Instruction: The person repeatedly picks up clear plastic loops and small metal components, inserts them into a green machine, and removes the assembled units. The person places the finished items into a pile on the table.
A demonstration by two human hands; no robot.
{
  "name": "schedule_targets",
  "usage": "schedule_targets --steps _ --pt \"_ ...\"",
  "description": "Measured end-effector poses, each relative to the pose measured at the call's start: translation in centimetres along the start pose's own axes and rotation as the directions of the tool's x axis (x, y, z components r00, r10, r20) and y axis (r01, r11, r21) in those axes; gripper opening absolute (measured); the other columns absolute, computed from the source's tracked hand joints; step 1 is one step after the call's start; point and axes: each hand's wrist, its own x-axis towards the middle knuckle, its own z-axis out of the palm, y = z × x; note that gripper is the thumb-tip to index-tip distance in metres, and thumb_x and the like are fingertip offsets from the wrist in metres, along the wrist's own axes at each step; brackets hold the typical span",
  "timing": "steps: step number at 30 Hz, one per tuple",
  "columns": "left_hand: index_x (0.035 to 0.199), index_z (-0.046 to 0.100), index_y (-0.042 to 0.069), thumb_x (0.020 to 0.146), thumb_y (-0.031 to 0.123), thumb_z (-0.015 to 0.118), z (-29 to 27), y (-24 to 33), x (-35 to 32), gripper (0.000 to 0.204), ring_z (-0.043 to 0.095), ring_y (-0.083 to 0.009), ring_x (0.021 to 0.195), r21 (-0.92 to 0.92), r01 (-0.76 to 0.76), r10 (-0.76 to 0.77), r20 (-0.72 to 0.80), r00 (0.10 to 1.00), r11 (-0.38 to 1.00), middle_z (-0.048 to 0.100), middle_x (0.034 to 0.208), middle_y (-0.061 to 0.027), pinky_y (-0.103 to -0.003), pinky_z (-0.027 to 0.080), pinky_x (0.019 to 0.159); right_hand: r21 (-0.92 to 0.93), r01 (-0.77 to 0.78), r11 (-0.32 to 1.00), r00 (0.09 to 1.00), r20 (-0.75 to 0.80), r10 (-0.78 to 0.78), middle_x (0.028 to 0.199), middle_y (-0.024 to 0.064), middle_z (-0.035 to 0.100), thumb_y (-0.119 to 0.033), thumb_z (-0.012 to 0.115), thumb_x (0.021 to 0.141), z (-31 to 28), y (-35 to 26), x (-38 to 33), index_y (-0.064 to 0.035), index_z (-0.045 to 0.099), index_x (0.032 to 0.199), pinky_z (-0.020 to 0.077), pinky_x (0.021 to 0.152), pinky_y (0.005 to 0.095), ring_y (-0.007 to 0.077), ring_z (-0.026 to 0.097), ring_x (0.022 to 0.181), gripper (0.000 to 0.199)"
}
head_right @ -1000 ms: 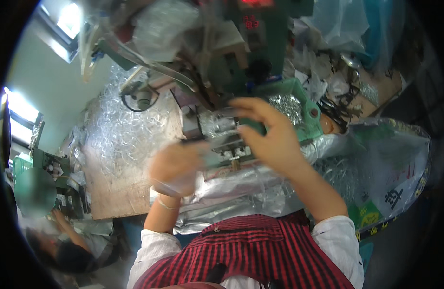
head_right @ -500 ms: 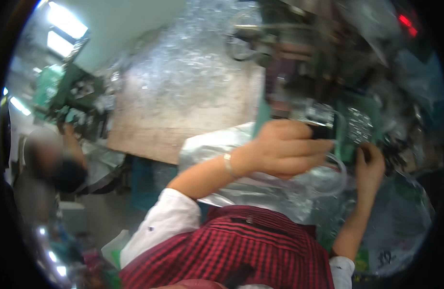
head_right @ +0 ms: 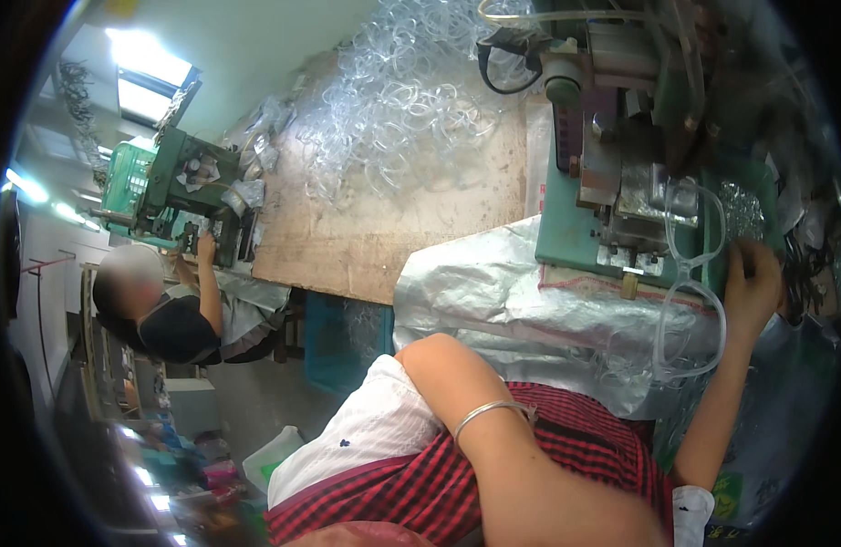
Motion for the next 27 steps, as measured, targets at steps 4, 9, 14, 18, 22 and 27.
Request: schedule_targets --steps 4,9,14,18,22,27 --pt "0.110 0.059 -0.004 0.093 0.018 0.058 -3.1 0.5 3.7 0.028 0.061 -0.0340 0.095 0.219 0.297 -0.302 -0.013 0.953 0.929 0.062 0.105 -0.0209 -0.039 0.050 0.081 0.402 -0.254 0.880 0.966 0.061 0.251 0.105 0.0117 0.070 -0.012 0.066 0.091 -0.2 2.8 0.7 0.0015 0.067 0.109 0.0489 0.086 0.0296 0.0176 0.065 0.097 0.023" --pt "0.093 0.058 -0.002 0.093 0.038 0.061 -2.0 1.7 -0.4 0.040 0.060 -0.0408 0.085 0.874 -0.031 0.104 -0.022 0.994 0.485 0.062 0.086 -0.0209 -0.047 0.048 0.075 0.063 -0.063 0.996 0.987 0.154 0.052 0.105 0.0165 0.069 -0.013 0.069 0.085 -0.9 -0.4 1.3 -0.0003 0.068 0.109 0.0499 0.086 0.0354 0.0279 0.067 0.097 0.027" --pt "0.095 0.069 -0.008 0.090 0.032 0.068 -3.6 13.1 -10.3 0.040 0.068 -0.0299 0.090 0.561 0.417 0.081 -0.659 0.748 0.715 0.071 0.096 -0.0166 -0.037 0.052 0.088 -0.194 0.178 0.965 0.975 -0.094 -0.199 0.096 0.0144 0.068 -0.015 0.070 0.083 0.0 -0.4 0.9 -0.0052 0.070 0.094 0.0485 0.082 0.0424 0.0345 0.063 0.092 0.015" --pt "0.082 0.071 -0.001 0.093 0.036 0.065 -14.9 20.6 -14.2 0.039 0.063 -0.0183 0.075 0.327 0.943 0.702 -0.658 0.273 -0.059 0.070 0.084 -0.0092 -0.033 0.049 0.067 -0.111 0.223 0.969 0.956 -0.171 -0.240 0.092 0.0141 0.068 -0.012 0.069 0.081 -0.5 -2.6 1.7 -0.0047 0.069 0.091 0.0492 0.080 0.0424 0.0339 0.064 0.089 0.013" --pt "0.105 0.063 0.000 0.078 0.049 0.075 -22.1 17.7 -14.8 0.057 0.066 -0.0340 0.089 -0.264 0.865 0.729 -0.666 0.156 -0.426 0.070 0.095 -0.0165 -0.045 0.052 0.076 0.003 0.174 0.985 0.971 -0.167 -0.171 0.084 0.0150 0.068 -0.015 0.065 0.077 -0.3 -3.5 4.0 -0.0040 0.068 0.089 0.0511 0.074 0.0427 0.0354 0.065 0.082 0.016" --pt "0.132 0.044 0.000 0.069 0.047 0.082 -28.7 16.0 -19.4 0.087 0.062 -0.0388 0.108 -0.258 0.854 0.745 -0.636 0.201 -0.451 0.064 0.111 -0.0280 -0.049 0.051 0.088 0.047 0.228 0.972 0.948 -0.238 -0.211 0.084 0.0122 0.070 -0.009 0.070 0.075 -0.6 -3.1 3.1 -0.0053 0.071 0.085 0.0521 0.074 0.0408 0.0315 0.066 0.081 0.011"
